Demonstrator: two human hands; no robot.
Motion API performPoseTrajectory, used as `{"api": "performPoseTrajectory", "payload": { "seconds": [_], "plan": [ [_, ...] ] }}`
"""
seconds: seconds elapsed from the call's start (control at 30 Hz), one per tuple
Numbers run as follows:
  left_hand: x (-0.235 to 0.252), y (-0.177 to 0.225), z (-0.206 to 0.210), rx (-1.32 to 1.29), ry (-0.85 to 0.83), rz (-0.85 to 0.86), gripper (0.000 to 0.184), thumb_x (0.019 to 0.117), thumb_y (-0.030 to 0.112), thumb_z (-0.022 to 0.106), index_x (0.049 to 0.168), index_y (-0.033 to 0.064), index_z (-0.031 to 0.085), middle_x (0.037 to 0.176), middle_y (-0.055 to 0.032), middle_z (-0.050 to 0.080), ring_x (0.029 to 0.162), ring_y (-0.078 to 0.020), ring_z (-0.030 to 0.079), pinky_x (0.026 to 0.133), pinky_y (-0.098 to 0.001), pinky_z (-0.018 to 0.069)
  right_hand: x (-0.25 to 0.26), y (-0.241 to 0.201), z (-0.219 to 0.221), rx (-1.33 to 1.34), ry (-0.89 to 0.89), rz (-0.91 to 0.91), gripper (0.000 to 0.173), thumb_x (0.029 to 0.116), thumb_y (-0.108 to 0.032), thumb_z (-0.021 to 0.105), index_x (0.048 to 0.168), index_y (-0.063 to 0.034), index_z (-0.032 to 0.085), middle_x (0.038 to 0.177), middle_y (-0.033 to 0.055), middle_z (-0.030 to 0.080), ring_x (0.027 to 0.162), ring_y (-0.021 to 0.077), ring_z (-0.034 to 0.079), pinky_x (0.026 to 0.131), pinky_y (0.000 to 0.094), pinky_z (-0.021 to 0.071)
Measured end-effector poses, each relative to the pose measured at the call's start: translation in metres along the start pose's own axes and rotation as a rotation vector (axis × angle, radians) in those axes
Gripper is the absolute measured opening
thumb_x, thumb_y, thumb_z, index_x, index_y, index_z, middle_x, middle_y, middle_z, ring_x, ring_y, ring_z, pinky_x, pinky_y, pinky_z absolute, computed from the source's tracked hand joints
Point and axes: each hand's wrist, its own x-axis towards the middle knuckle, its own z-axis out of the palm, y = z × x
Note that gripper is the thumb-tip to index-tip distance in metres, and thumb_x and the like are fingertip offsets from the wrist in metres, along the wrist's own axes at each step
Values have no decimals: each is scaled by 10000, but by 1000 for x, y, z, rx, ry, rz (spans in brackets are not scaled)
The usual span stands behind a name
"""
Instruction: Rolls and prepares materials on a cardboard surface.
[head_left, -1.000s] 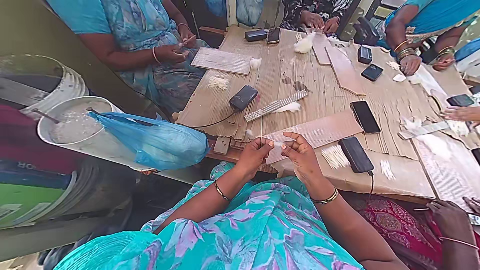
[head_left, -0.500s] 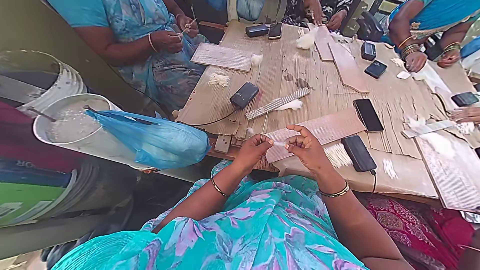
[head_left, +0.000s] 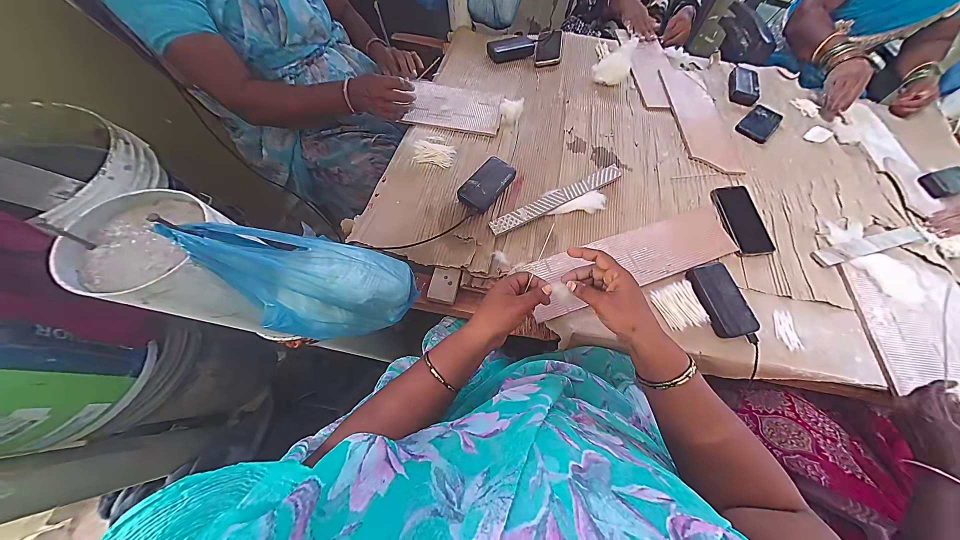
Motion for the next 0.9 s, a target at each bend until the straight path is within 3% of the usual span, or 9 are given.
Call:
{"api": "performPoseTrajectory", "payload": {
  "seconds": [0.1, 0.17, 0.3, 0.43, 0.6, 0.67, 0.77, 0.87, 0.9],
  "plan": [
    [3, -1, -1, -29, 62, -17, 113, 1042, 105, 598, 968, 42, 655, 778, -8, 649, 550, -27, 484, 514, -165, 401, 1, 7, 4, 188, 51, 133, 413, 995, -50, 630, 1399, -92, 550, 1038, 71, 685, 873, 117, 648, 803, 289, 538],
    [5, -2, -2, -38, 79, -30, 104, 1044, 113, 599, 984, 48, 653, 794, -9, 653, 544, -25, 477, 507, -161, 394, 1, 13, 10, 336, 11, 204, 440, 969, -7, 651, 1390, -64, 534, 1017, 67, 665, 863, 121, 660, 817, 294, 569],
    [11, -8, -5, -17, 77, -46, 113, 1044, 118, 601, 1002, 37, 668, 807, -12, 669, 539, -16, 475, 499, -160, 389, 5, 21, 16, 432, 31, 233, 415, 941, 94, 628, 1326, -47, 566, 860, 64, 664, 710, 121, 669, 708, 271, 592],
    [16, -15, -10, 178, 59, -95, 177, 1069, 135, 558, 1129, 38, 693, 827, -17, 611, 594, -53, 469, 566, -218, 420, 12, 24, 3, 98, 83, 171, 444, 958, 31, 643, 1371, -107, 558, 869, 48, 650, 671, 84, 580, 615, 224, 488],
    [32, -36, -16, 395, 108, -99, 201, 1049, 165, 606, 1197, 50, 679, 1010, -106, 682, 804, -173, 611, 758, -386, 515, 29, 43, 3, -273, 53, 146, 517, 958, -12, 680, 1442, -110, 526, 884, 94, 704, 680, 155, 617, 657, 342, 517],
    [34, -39, -15, 378, 131, -83, 274, 1034, 204, 642, 1244, 29, 655, 1067, -121, 693, 897, -194, 643, 825, -415, 525, 32, 48, 8, -218, 60, 159, 497, 947, -3, 689, 1413, -106, 549, 879, 83, 702, 692, 135, 622, 670, 322, 521],
    [33, -37, -14, 364, 117, -59, 383, 1022, 220, 664, 1338, 10, 611, 1267, -152, 667, 1102, -240, 647, 958, -461, 515, 28, 46, 12, -14, 61, 190, 477, 948, 15, 678, 1394, -85, 543, 901, 87, 690, 711, 106, 603, 691, 283, 512],
    [32, -35, -16, 304, 86, -72, 361, 1038, 211, 634, 1348, 25, 620, 1330, -149, 650, 1149, -239, 640, 980, -459, 509, 26, 39, 13, 180, 49, 240, 460, 952, 28, 658, 1381, -90, 539, 868, 60, 678, 672, 66, 570, 630, 218, 463],
    [33, -35, -17, 265, 77, -83, 327, 1039, 213, 634, 1308, 27, 642, 1281, -140, 666, 1099, -220, 645, 943, -438, 520, 26, 40, 13, 221, 44, 243, 450, 954, 33, 651, 1373, -86, 538, 853, 52, 676, 654, 54, 565, 610, 200, 456]
  ]
}}
